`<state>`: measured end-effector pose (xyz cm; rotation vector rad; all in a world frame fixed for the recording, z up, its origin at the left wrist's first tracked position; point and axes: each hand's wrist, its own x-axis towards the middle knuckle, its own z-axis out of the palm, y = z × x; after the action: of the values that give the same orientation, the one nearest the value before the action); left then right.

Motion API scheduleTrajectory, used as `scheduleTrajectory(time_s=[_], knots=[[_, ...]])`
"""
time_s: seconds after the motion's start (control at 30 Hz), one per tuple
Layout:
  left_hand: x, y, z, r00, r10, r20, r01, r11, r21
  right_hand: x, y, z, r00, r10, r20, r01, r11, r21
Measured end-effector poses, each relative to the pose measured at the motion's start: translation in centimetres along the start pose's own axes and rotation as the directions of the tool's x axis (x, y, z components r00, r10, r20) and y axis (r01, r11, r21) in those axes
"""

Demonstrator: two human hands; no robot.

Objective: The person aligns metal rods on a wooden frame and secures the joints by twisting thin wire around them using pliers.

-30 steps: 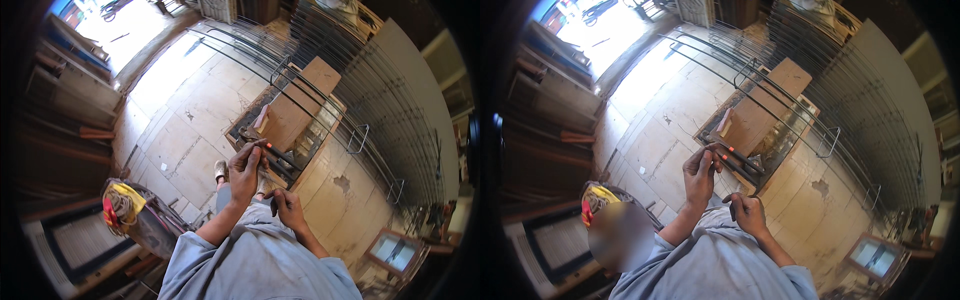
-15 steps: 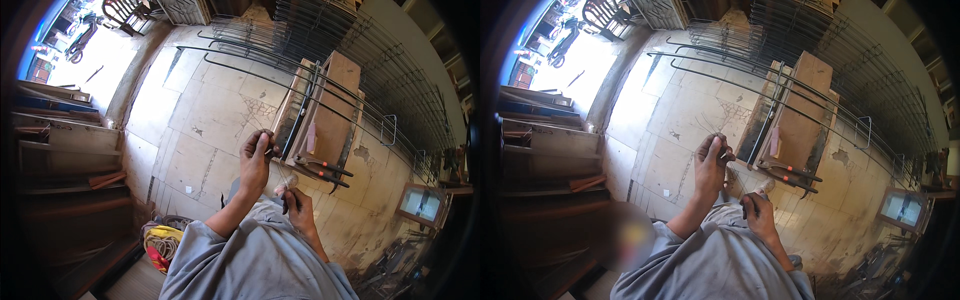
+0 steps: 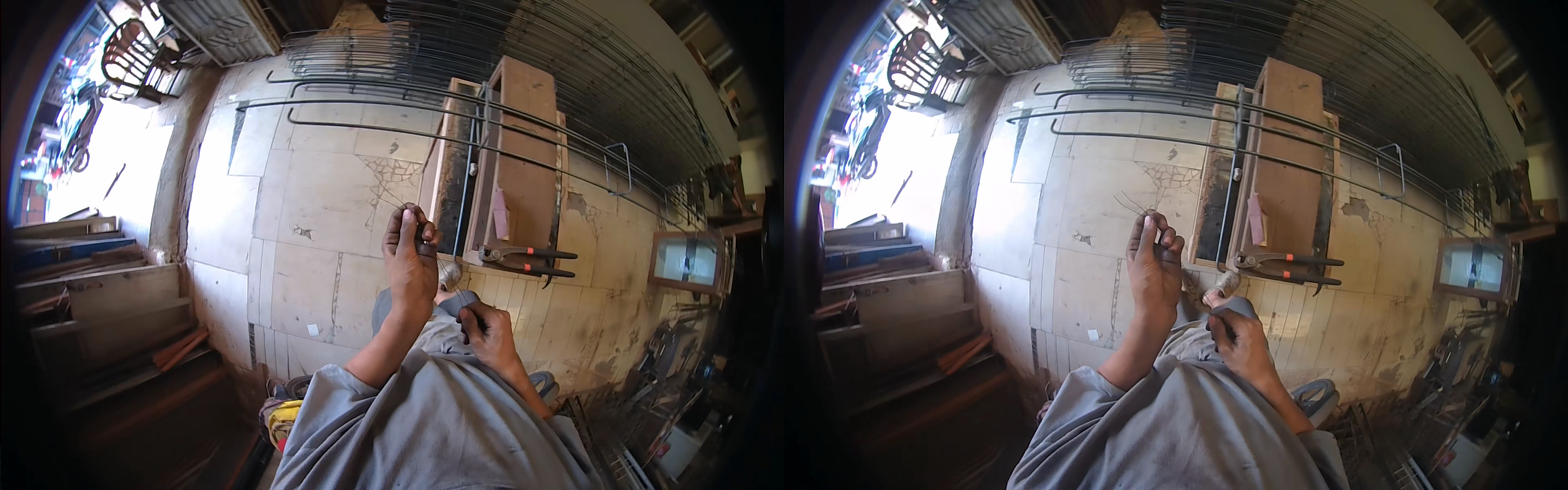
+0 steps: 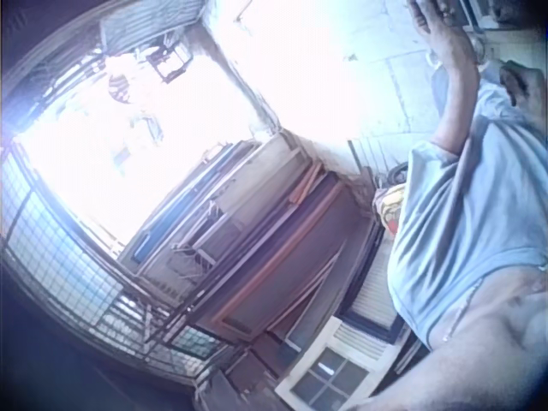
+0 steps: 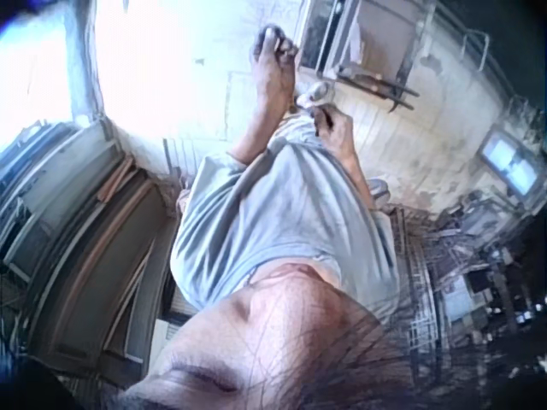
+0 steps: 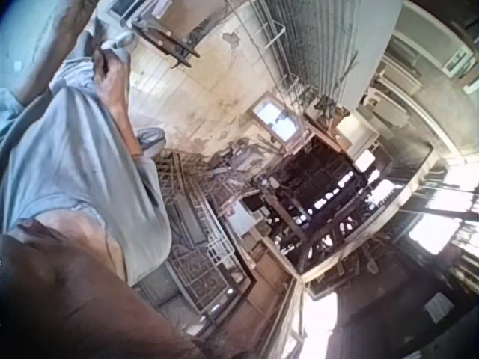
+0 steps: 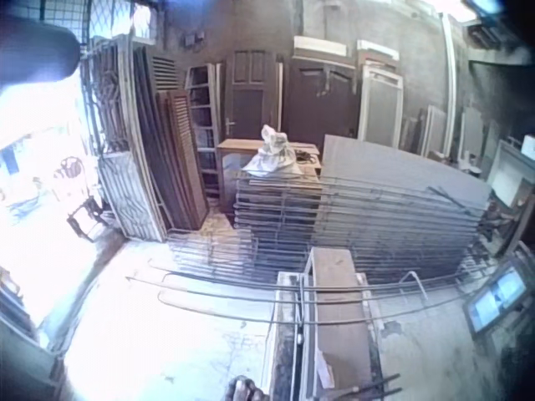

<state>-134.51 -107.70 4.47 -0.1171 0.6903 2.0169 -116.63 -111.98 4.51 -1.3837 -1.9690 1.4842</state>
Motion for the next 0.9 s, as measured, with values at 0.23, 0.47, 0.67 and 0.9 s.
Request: scheduleTrajectory(time_s=[0.23,0.47,0.67,0.9], knots=[[0.1,-2.8,2.4,0.998,-0.029,0.053,0.029,1.0,-0.007,0.0,0.2,-3.9,0.999,0.043,0.005,-0.044,0.997,0.058],[-0.5,-5.6,5.1,0.995,-0.018,0.093,0.011,0.997,0.074,0.5,1.7,-6.8,1.0,0.002,-0.006,0.0,0.973,0.229],[-1.1,-8.0,6.3,0.994,0.031,0.102,-0.039,0.996,0.078,0.9,2.8,-8.9,0.996,0.049,0.075,-0.077,0.893,0.444],[0.4,-7.5,7.3,0.986,0.151,0.065,-0.155,0.986,0.066,0.9,4.0,-10.6,0.978,0.127,0.163,-0.194,0.839,0.508]])
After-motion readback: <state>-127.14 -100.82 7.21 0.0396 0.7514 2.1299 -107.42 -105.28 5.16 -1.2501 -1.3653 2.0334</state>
